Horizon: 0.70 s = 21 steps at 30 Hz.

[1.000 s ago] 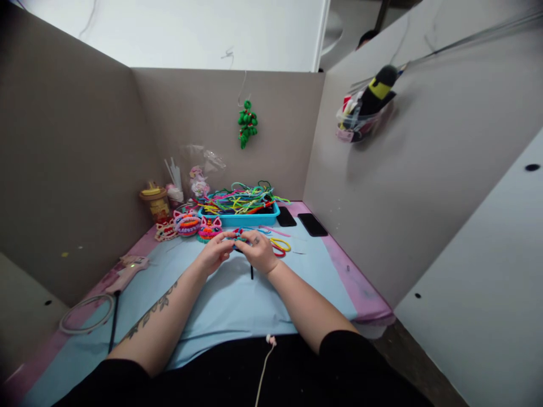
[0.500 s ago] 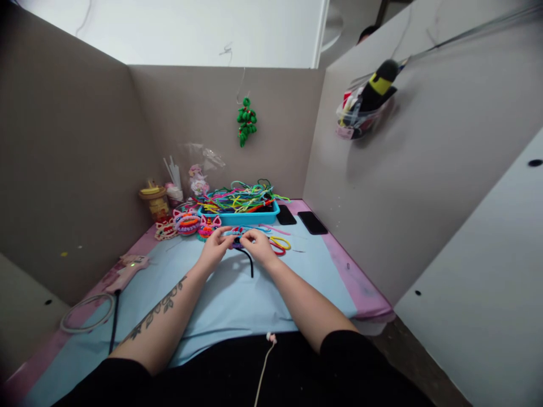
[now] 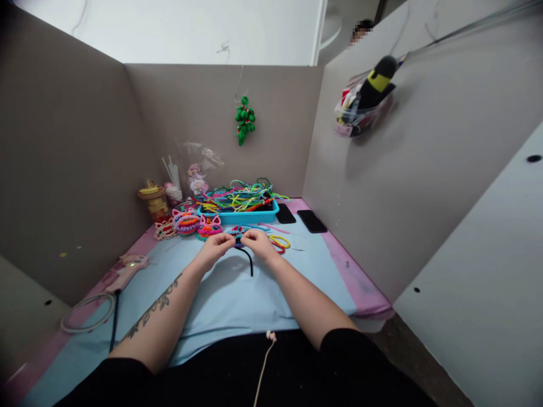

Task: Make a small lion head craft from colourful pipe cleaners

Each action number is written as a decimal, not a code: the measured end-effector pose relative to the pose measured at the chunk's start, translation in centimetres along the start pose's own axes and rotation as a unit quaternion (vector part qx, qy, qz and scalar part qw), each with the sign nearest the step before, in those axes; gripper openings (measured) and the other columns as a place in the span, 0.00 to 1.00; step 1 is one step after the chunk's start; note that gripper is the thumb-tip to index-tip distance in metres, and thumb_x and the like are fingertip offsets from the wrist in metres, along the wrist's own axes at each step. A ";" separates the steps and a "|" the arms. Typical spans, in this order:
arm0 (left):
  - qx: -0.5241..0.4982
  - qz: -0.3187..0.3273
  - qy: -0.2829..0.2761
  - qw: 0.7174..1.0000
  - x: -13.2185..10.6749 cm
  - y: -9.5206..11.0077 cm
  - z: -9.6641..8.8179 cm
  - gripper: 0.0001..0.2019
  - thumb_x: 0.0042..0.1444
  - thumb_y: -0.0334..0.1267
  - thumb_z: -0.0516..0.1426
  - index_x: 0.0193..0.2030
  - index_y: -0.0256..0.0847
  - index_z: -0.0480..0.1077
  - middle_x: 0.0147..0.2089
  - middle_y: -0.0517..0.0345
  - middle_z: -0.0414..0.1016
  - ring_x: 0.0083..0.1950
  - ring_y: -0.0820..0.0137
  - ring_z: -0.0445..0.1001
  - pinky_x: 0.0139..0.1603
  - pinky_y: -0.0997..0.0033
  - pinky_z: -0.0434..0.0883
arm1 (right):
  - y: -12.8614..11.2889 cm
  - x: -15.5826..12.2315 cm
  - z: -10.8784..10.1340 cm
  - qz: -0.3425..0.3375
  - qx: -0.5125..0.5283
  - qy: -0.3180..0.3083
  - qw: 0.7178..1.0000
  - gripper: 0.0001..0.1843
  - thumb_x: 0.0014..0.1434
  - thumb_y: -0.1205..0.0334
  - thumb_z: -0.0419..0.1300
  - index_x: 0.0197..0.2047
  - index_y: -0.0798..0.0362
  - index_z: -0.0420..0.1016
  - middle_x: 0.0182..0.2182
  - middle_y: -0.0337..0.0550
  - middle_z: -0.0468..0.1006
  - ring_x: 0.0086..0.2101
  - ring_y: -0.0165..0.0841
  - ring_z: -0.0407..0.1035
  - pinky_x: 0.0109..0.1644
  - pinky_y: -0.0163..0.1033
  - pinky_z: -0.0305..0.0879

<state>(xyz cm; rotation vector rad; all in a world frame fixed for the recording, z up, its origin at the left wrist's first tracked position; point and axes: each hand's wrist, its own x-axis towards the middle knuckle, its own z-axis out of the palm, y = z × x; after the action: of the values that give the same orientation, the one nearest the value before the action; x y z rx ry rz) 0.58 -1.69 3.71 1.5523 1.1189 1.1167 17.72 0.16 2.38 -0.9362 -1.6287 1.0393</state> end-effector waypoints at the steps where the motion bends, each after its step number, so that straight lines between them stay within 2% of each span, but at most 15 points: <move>1: 0.001 -0.003 -0.011 1.000 0.0 0.0 0.0 0.17 0.43 0.50 0.61 0.27 0.35 0.70 0.18 0.66 0.61 0.20 0.80 0.55 0.22 0.77 0.53 | 0.0 0.0 -0.1 0.004 0.004 -0.007 1.000 0.09 0.47 0.58 0.59 0.23 0.55 0.68 0.20 0.35 0.63 0.22 0.25 0.55 0.25 0.31 0.53; 6: -0.002 -0.009 -0.044 0.999 0.0 -0.2 -0.2 0.18 0.44 0.51 0.61 0.29 0.35 0.70 0.19 0.66 0.61 0.20 0.81 0.52 0.21 0.77 0.50 | -0.1 0.1 -0.4 0.010 0.013 -0.029 0.999 0.09 0.46 0.58 0.59 0.24 0.55 0.68 0.20 0.34 0.64 0.22 0.25 0.55 0.26 0.31 0.53; 17: 0.039 0.013 -0.040 0.998 -0.2 0.2 -0.1 0.13 0.47 0.46 0.58 0.27 0.36 0.68 0.20 0.66 0.60 0.21 0.80 0.53 0.23 0.77 0.52 | -0.4 0.0 -0.5 -0.017 -0.018 -0.022 0.999 0.08 0.46 0.59 0.59 0.23 0.55 0.67 0.22 0.36 0.65 0.25 0.26 0.57 0.28 0.32 0.55; 21: 0.058 0.050 -0.031 0.997 0.1 -0.3 0.0 0.12 0.50 0.45 0.56 0.28 0.36 0.67 0.22 0.65 0.62 0.23 0.78 0.56 0.24 0.77 0.55 | -0.4 0.0 -0.4 0.020 0.011 -0.036 0.999 0.09 0.46 0.57 0.59 0.25 0.54 0.67 0.21 0.34 0.63 0.21 0.24 0.54 0.24 0.31 0.52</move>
<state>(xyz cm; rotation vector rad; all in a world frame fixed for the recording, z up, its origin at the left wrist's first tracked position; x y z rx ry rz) 0.52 -1.55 3.47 1.7385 1.0899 1.0771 18.02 0.06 2.86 -0.9300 -1.6614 1.1275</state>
